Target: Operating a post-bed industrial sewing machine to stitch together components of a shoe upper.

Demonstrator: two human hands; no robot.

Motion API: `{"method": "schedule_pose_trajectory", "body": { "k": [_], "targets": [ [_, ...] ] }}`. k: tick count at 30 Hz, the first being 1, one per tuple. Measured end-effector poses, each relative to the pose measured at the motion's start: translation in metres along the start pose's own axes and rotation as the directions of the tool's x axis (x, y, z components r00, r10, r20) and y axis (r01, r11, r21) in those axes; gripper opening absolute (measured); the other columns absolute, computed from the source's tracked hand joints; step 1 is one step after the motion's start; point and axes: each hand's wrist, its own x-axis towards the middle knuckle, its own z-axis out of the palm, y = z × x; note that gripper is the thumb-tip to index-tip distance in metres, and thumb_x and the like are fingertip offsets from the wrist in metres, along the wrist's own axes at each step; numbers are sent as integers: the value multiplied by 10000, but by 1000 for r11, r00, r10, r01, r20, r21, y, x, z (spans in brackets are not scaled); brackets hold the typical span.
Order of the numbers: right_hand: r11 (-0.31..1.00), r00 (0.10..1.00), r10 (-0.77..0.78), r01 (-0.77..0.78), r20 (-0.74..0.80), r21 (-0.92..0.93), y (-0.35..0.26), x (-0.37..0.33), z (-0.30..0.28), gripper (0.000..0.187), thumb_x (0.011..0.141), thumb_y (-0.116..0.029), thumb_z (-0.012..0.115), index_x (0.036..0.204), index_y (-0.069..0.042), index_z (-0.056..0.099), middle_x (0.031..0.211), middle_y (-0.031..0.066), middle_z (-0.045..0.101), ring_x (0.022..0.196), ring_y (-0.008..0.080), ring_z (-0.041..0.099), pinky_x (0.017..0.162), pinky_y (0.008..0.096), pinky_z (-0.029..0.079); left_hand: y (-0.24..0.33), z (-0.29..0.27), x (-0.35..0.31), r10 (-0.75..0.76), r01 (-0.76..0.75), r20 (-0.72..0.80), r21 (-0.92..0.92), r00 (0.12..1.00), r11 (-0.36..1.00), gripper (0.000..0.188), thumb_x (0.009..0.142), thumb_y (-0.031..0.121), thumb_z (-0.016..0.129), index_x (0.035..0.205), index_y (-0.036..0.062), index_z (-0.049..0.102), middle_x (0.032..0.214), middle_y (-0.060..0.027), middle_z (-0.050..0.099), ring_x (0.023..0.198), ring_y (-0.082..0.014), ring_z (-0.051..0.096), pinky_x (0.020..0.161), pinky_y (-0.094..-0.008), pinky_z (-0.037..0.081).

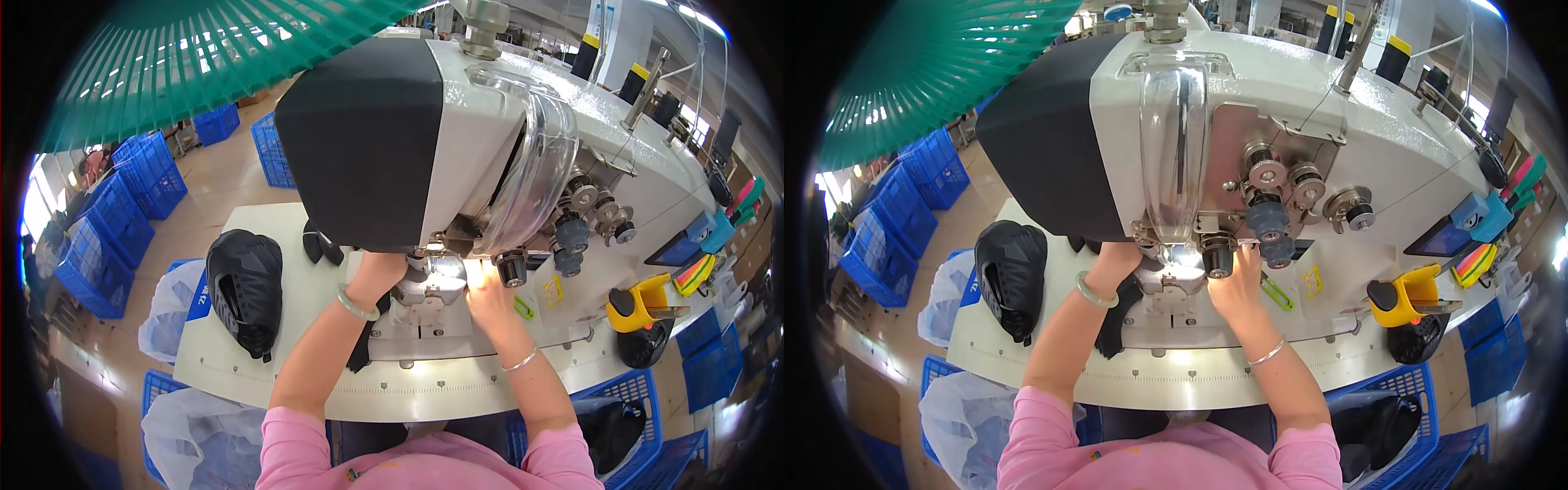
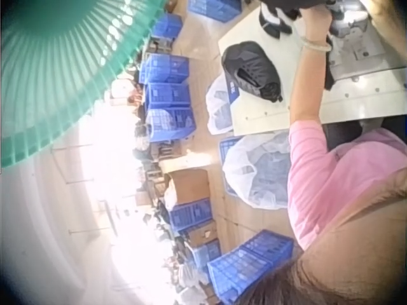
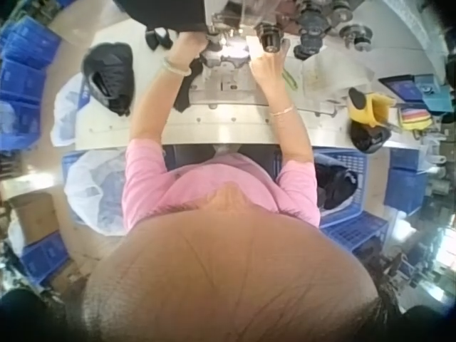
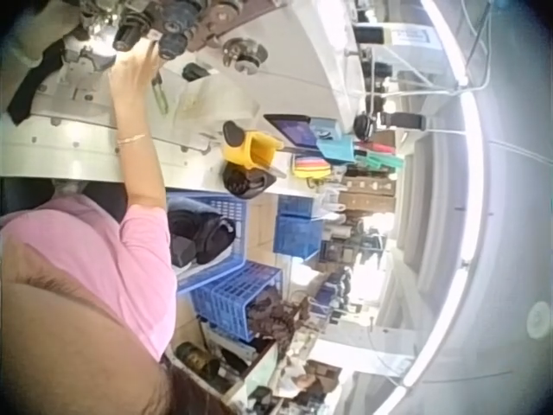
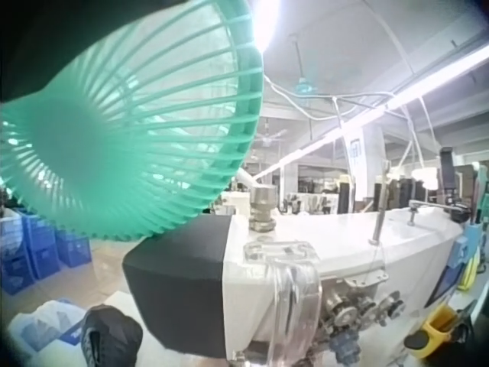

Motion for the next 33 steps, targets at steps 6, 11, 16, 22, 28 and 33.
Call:
{"method": "schedule_pose_trajectory", "body": {
  "k": [6,11,16,22,28,33],
  "targets": [
    [990,972,134,-140,191,18,-12,11,-27,351,755,-45,634,1106,-60,628,965,152,585,962,371,536,755,471,441,38,-69,44,17,-255,-398,-555,917,792,262,917,86,620,1177,57,625,1149,-121,621,1037,-228,620,884,-354,507],
    [894,978,-208,203,-32,399,-63,23,-88,354,768,31,651,1104,-80,655,1019,71,648,928,300,623,794,394,492,207,-104,2,212,39,-195,817,958,575,105,845,124,684,923,54,682,806,-104,635,736,-279,637,644,-364,498],
    [438,939,-173,-196,296,877,-86,39,-77,246,871,-70,615,1111,-15,601,934,123,654,803,321,617,777,379,501,236,-70,-46,70,-172,180,658,981,733,116,798,148,737,787,47,681,678,-74,611,554,-265,606,515,-349,476],
    [377,748,-241,-515,619,770,-51,11,-61,175,927,-156,621,911,17,638,759,50,618,687,108,531,643,266,449,199,-65,-57,-233,179,332,184,914,966,330,906,168,668,666,-33,565,501,-56,448,452,-176,362,453,-317,303],
    [46,793,-187,-583,580,811,-49,-11,-58,322,997,-259,560,839,17,613,732,-52,561,689,34,441,581,220,383,169,-46,-70,-452,622,481,-288,751,728,386,962,203,620,651,-9,539,576,91,383,579,-19,309,476,-252,258],
    [3,815,-108,-573,570,820,-42,-23,-49,401,1016,-324,532,790,-1,606,700,-51,544,662,24,435,551,209,355,171,-42,-72,-484,694,517,-369,706,618,300,953,186,625,736,-21,638,618,93,492,593,-2,402,501,-209,328]
  ]
}}
